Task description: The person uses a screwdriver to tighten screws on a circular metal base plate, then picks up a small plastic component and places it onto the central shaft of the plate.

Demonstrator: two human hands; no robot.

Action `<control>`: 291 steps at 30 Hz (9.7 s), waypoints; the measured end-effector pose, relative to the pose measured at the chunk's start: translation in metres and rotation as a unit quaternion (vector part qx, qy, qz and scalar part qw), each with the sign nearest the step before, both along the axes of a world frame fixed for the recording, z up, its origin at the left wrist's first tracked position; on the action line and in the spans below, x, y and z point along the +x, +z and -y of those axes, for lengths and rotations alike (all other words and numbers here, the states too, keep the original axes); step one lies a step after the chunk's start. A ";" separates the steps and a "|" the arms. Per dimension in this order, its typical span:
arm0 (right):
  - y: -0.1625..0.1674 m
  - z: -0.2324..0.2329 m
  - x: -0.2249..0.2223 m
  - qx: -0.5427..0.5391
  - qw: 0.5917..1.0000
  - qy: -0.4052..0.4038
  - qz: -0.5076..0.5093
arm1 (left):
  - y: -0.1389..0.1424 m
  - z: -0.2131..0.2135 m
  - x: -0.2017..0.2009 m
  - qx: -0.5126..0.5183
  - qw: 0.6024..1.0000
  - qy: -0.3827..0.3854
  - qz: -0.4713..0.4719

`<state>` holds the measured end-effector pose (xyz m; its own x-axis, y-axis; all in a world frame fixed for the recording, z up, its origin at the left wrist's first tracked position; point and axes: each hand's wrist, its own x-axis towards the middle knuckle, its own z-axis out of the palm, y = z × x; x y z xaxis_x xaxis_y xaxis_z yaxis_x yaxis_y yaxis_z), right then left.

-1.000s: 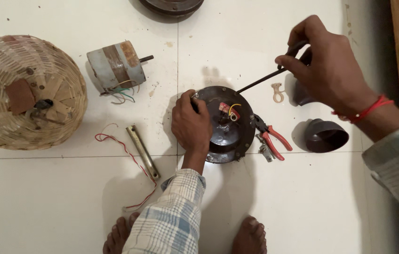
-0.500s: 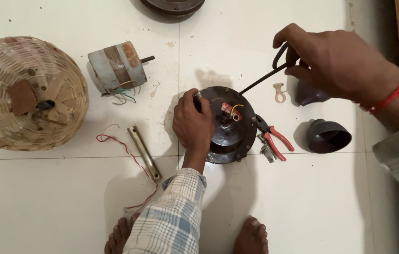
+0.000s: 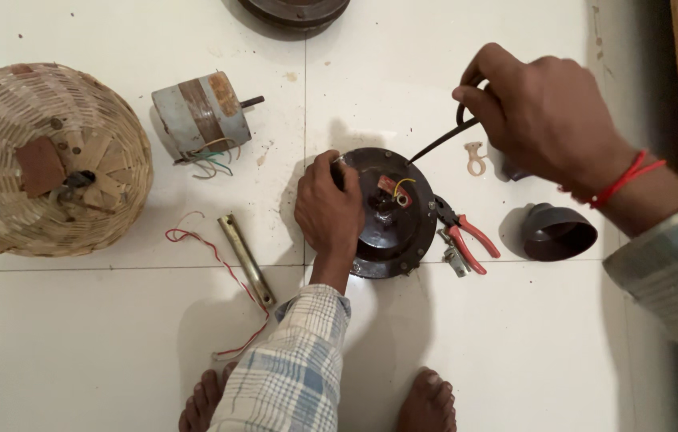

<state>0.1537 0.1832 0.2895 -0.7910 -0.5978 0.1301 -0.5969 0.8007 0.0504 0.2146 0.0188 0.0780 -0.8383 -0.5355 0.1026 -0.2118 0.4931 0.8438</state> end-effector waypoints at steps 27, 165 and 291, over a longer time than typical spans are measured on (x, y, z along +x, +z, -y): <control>0.009 -0.035 0.018 -0.018 0.997 -0.035 0.067 | -0.001 -0.004 0.013 -0.005 0.999 0.019 -0.030; 0.016 -0.009 0.083 0.254 0.936 -0.187 0.156 | 0.020 0.041 0.020 0.040 0.995 -0.088 0.016; 0.003 0.026 0.030 0.211 0.977 -0.004 0.026 | -0.033 0.039 -0.049 0.190 0.960 -0.185 0.088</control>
<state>0.1840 0.1571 0.2921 -0.7945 -0.5841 -0.1661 -0.6015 0.7196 0.3469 0.1659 -0.0201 0.0453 -0.9647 -0.1687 -0.2023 -0.2376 0.2261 0.9447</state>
